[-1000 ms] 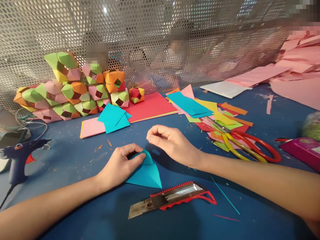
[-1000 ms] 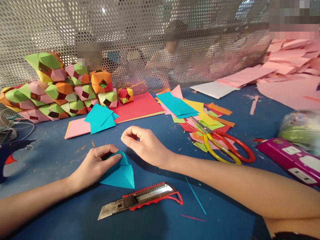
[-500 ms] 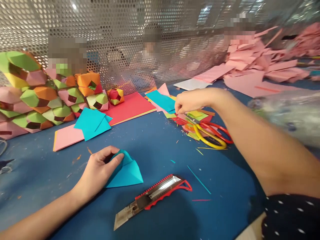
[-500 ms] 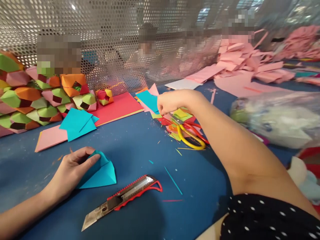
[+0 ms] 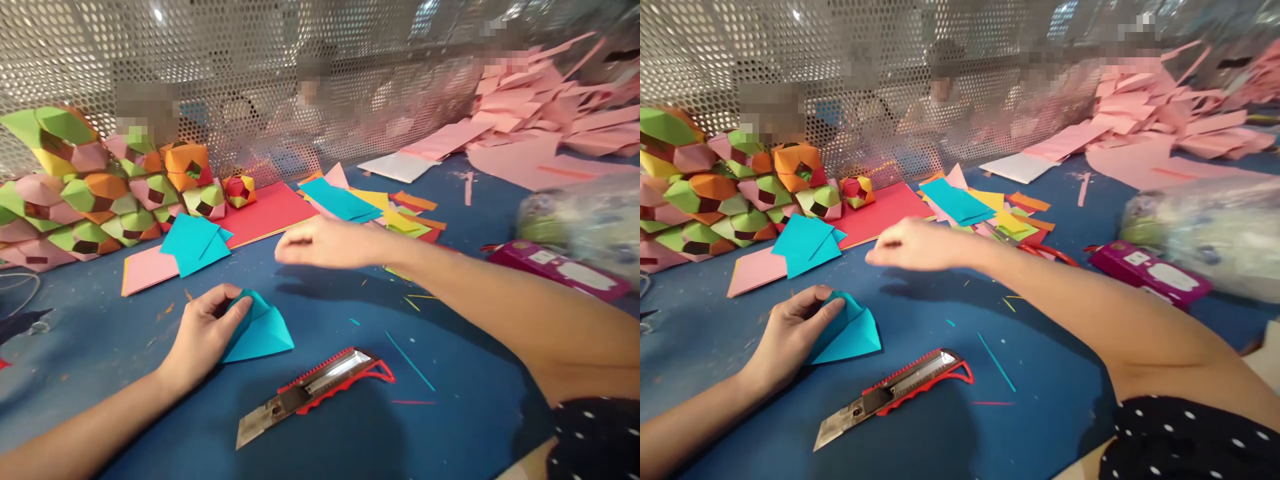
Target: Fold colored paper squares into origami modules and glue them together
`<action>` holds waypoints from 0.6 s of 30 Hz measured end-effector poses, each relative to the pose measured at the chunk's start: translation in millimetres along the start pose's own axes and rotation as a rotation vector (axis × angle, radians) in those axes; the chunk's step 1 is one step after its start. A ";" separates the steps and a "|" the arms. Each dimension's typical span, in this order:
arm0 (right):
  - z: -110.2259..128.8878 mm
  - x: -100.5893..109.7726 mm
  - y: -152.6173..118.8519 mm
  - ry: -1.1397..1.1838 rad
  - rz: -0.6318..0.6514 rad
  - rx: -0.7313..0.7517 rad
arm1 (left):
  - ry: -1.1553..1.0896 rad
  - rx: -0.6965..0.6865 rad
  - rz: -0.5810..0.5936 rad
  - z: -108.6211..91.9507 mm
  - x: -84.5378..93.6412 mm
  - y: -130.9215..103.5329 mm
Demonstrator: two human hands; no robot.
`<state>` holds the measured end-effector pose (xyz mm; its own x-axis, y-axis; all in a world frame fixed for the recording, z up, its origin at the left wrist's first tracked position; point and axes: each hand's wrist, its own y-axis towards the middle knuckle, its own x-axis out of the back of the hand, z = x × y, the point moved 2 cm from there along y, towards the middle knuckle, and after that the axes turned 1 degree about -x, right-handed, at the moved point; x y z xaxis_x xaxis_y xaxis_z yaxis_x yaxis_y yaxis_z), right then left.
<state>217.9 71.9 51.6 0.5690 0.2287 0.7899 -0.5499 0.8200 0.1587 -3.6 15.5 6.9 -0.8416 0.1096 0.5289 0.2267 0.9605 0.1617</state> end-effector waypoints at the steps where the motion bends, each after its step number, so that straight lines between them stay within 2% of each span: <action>1: 11.4 -18.1 -1.4 0.026 0.035 0.048 | 0.002 -0.009 -0.006 0.2 -0.2 -0.6; 3: 24.4 -47.5 -5.1 0.043 0.062 0.063 | 0.010 -0.034 -0.006 -0.4 -0.9 -1.6; 6: 26.0 -69.3 -8.8 0.107 0.005 0.074 | 0.017 -0.052 -0.006 -2.4 -2.1 -2.2; 12: 16.6 -72.4 -9.0 0.167 -0.042 0.114 | -0.031 0.010 0.013 -1.9 -4.7 -0.6; 18: 19.7 -71.0 -10.3 0.164 -0.001 0.167 | -0.040 -0.019 0.017 -4.6 -5.1 0.4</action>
<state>171.2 36.9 5.5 0.6539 0.3208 0.6852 -0.6348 0.7254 0.2662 3.0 14.1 8.2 -0.8564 0.1367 0.4979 0.2502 0.9534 0.1686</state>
